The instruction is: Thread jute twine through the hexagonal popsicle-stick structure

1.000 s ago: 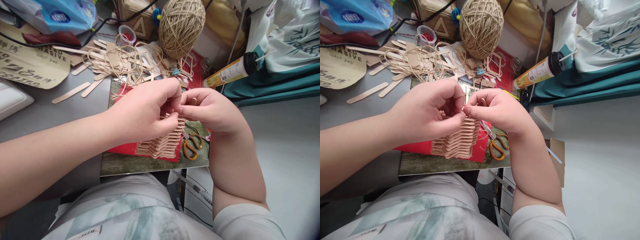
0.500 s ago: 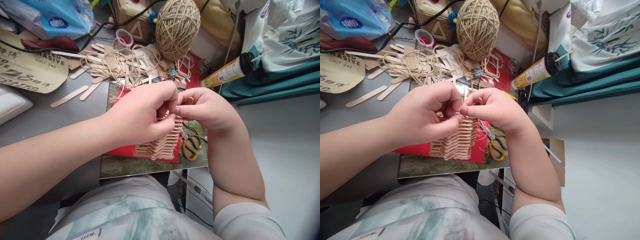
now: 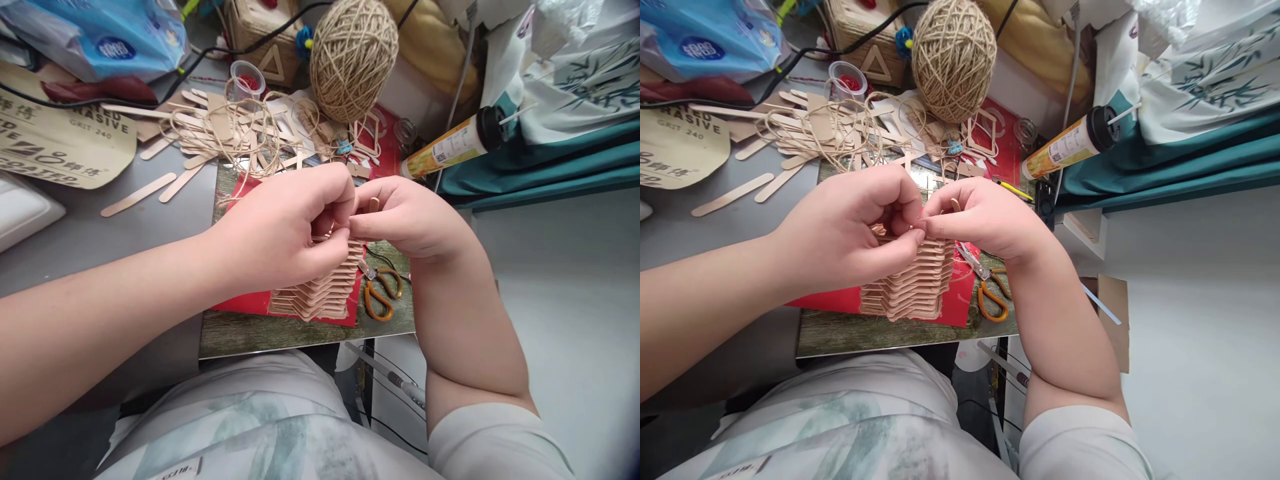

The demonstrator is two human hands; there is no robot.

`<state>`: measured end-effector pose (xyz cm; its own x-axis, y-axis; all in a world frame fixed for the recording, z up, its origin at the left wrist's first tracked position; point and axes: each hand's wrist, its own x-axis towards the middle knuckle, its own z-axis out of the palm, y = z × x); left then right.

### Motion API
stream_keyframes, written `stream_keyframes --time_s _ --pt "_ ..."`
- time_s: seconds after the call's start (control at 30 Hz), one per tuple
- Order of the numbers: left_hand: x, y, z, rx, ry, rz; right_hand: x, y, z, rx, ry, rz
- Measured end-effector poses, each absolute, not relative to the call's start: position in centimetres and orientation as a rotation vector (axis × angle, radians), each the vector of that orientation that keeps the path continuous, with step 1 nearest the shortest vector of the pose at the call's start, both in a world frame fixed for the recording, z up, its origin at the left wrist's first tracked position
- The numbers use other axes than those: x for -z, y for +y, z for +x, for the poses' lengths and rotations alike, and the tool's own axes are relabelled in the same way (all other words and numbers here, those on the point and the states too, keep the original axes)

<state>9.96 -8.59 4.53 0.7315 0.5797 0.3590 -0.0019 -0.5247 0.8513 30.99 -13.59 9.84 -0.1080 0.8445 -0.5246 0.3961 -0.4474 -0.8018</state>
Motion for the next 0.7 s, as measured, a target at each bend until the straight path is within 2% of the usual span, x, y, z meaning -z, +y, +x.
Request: stream_keyframes --time_s 0.57,0.7 --pt "-4.3 -8.4 9.9 -0.763 0.528 1.996 -9.4 -14.8 31.5 -1.56 -1.318 -1.705" --pt "-4.4 -8.4 9.9 -0.803 0.547 1.946 -9.2 -15.4 31.4 -1.424 -1.254 -1.709"
